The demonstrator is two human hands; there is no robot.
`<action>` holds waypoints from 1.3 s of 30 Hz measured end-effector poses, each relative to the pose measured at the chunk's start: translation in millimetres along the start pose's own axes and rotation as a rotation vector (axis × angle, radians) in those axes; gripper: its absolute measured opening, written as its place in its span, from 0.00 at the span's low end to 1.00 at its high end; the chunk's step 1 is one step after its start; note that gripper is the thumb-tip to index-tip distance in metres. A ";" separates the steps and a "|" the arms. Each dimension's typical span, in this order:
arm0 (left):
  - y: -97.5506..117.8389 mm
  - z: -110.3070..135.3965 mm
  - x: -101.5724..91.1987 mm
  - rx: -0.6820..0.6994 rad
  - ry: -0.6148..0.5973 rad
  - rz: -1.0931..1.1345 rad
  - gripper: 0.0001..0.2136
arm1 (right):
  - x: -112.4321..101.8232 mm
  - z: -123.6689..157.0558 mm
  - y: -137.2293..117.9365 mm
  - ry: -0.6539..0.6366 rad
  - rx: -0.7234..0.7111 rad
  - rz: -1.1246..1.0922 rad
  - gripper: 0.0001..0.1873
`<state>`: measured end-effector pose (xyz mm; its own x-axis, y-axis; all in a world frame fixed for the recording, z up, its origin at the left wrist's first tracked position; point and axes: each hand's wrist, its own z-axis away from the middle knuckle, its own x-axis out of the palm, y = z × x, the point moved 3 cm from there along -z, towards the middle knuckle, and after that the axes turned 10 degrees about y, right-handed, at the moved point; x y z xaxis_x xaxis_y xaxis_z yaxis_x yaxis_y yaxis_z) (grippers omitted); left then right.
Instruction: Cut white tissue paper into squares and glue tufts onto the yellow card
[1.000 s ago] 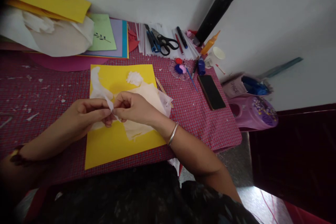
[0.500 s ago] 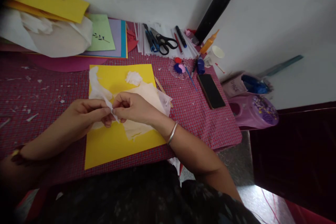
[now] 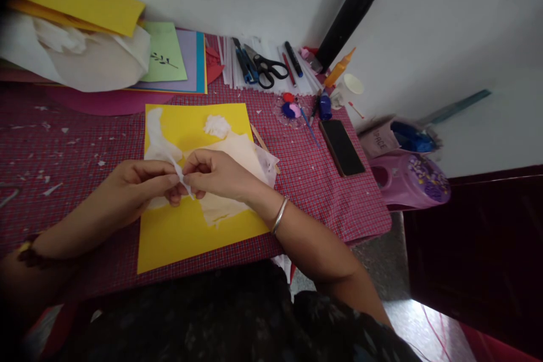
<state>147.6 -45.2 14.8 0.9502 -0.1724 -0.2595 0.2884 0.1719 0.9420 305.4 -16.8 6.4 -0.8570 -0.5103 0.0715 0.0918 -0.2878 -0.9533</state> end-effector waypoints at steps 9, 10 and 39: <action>0.9 -0.1 -0.7 0.032 0.006 -0.061 0.11 | -0.2 -0.7 0.8 0.004 0.009 0.037 0.04; 0.5 -0.3 -0.7 0.036 0.004 -0.061 0.11 | -0.3 -1.0 0.9 0.002 0.002 0.034 0.04; 4.8 11.0 4.0 0.495 0.313 -0.413 0.12 | 4.6 15.7 -7.2 0.312 -0.303 0.497 0.03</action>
<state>151.5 -55.7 20.6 0.7852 0.1709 -0.5951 0.6155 -0.3201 0.7202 308.8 -29.8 18.2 -0.8603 -0.2516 -0.4434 0.4067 0.1856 -0.8945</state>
